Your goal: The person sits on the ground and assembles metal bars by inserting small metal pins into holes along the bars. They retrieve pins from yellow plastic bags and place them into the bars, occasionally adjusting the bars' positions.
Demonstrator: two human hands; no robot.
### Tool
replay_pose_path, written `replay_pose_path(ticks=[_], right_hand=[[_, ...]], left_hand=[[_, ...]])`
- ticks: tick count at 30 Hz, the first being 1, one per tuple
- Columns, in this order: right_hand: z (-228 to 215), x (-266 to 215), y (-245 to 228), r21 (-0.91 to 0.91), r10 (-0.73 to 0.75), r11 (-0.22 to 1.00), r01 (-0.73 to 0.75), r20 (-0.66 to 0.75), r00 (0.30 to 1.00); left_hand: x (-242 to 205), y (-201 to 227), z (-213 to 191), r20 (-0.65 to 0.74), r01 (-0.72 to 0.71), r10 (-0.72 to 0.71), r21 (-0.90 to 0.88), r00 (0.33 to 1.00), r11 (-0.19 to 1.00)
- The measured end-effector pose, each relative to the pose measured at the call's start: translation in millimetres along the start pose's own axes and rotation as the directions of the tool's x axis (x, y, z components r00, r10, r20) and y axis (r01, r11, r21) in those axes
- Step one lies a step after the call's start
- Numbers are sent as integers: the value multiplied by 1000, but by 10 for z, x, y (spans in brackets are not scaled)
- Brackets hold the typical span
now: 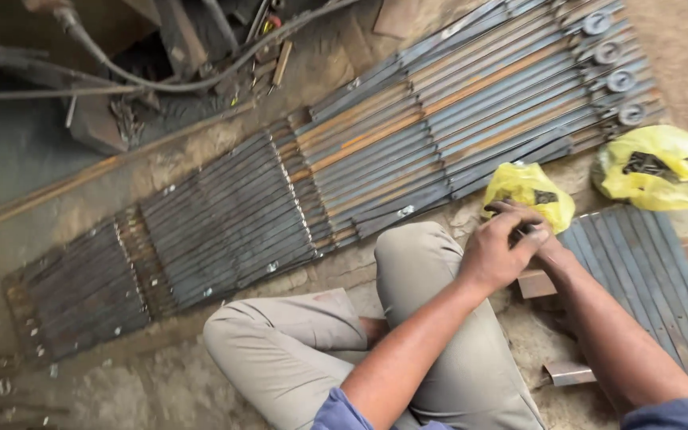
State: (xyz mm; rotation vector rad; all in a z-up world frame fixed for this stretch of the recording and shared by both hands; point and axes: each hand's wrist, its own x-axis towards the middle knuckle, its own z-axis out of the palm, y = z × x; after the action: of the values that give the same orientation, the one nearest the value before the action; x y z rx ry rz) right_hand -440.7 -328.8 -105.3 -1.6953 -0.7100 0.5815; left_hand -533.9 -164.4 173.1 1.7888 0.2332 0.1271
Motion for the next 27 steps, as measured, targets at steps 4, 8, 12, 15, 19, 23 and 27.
replay_pose_path(ticks=[4,8,12,15,19,23,27], right_hand=[[214,-319,94,-8,334,942,-336,-104,937],[369,-578,-140,-186,355,907,-378,-144,924],[280,-754,-731,-163,355,894,-418,-312,881],[17,-764,-1083,-154,245,917,-368,-511,824],[-708,-673,-1200,-169,72,927,-336,-797,600],[-1635,-434,-831,-375,-45,821,-430,-794,607],[-2172,-80,-97,-376,313,602,-705,-701,641]], left_hand=[[63,-130,10,28,44,-47,104,999,994],[86,-192,104,73,15,-25,129,997,992],[24,-71,89,133,-12,-5,130,991,991],[-43,63,14,165,-56,44,69,985,996],[-100,211,-80,185,8,-20,64,983,998],[-87,275,-152,198,127,-144,96,970,987],[2,282,-71,177,236,-254,117,951,965]])
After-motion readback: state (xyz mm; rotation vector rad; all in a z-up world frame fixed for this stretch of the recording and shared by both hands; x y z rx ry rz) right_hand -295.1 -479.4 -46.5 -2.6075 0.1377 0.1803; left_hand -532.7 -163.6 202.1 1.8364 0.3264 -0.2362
